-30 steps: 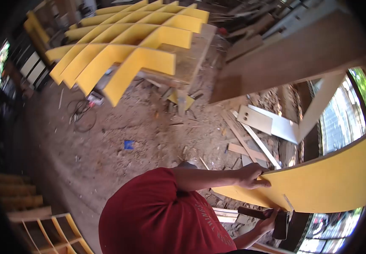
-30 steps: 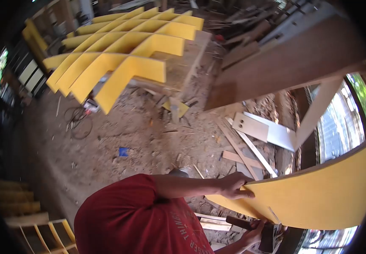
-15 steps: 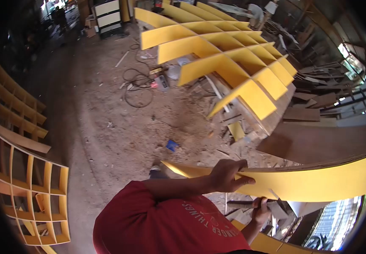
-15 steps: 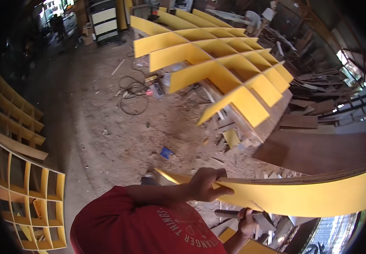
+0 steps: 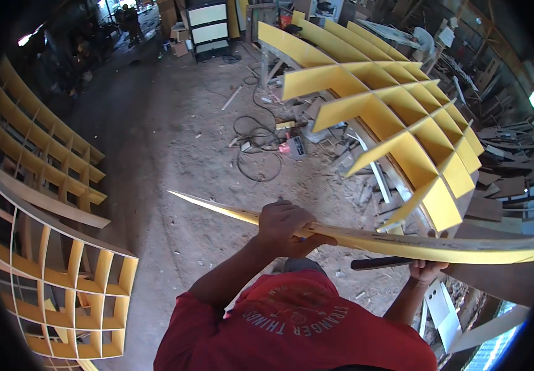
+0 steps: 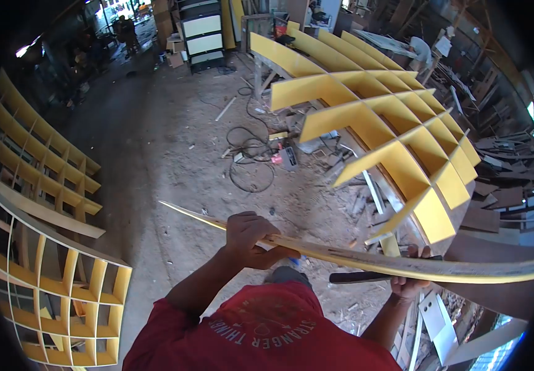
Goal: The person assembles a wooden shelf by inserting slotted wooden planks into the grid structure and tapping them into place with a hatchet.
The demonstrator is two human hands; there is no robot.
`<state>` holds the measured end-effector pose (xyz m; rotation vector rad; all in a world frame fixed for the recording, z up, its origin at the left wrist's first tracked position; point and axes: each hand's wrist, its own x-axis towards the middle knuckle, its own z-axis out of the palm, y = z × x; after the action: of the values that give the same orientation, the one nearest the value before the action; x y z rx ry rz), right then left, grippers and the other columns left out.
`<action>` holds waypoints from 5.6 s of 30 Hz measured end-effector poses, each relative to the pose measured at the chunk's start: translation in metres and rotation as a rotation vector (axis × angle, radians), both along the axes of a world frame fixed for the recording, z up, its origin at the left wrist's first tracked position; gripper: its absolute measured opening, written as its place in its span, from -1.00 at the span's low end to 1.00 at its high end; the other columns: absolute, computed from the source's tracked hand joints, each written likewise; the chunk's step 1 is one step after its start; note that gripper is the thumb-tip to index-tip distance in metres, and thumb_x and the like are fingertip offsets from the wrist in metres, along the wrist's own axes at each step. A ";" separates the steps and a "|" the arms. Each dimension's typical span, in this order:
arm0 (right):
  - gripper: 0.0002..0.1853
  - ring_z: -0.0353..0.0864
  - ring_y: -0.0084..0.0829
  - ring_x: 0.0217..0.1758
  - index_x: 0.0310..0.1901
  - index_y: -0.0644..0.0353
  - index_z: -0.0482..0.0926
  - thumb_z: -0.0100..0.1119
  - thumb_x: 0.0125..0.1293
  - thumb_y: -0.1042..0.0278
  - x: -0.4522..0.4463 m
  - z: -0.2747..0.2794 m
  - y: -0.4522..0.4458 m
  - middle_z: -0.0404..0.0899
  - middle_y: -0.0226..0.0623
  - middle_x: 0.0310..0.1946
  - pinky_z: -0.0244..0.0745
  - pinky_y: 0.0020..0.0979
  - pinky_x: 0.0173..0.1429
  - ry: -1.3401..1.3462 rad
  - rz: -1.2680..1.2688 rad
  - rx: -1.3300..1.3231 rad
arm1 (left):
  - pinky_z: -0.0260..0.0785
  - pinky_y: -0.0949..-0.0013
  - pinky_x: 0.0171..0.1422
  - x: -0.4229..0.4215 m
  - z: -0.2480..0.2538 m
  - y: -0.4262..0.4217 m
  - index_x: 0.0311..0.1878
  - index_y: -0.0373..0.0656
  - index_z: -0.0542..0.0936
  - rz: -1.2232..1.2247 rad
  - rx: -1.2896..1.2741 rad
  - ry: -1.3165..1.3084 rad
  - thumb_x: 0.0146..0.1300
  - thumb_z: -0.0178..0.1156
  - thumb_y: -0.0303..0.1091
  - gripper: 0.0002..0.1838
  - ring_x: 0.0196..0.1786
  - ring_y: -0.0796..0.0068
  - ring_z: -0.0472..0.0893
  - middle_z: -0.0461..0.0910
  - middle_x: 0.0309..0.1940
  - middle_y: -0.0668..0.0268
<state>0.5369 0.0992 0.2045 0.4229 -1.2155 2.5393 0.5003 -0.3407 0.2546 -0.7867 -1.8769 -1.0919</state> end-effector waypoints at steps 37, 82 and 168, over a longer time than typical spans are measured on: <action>-0.31 0.28 -0.72 -0.42 0.61 0.33 0.28 0.14 0.69 0.01 -0.537 0.101 -0.508 0.64 -0.32 0.09 0.26 -0.60 -0.34 0.120 -1.122 0.343 | 0.30 0.36 -0.53 -0.737 -0.051 -0.721 -0.56 0.06 0.42 0.143 -0.229 0.150 -0.35 0.79 0.34 -0.25 -0.65 0.45 0.48 0.45 -0.70 0.49; -0.64 0.67 -0.10 0.06 0.15 0.29 0.66 0.26 0.47 0.23 -0.710 -0.087 -0.978 0.67 -0.09 0.06 0.59 -0.12 0.22 -1.634 -1.654 1.458 | 0.33 0.21 -0.40 -1.416 0.036 -0.399 -0.63 0.00 0.40 -1.213 -0.404 0.687 -0.10 0.45 0.63 -0.18 -0.59 0.24 0.53 0.44 -0.70 0.37; -0.83 0.69 -0.03 -0.07 -0.12 0.25 0.73 0.43 0.25 0.56 -1.359 -0.010 -0.688 0.69 -0.16 -0.18 0.61 -0.08 0.03 -1.599 -2.184 1.236 | 0.26 -0.10 0.68 -1.557 -0.254 0.050 0.65 -0.16 0.24 -1.700 0.328 -2.252 0.51 0.27 0.26 -0.09 0.60 0.08 0.38 0.38 0.56 0.08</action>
<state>-0.8221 -0.5889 0.1941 -1.8169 -1.5039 -0.3339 -1.0565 -0.2911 0.0006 -0.7302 -1.3971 -4.5494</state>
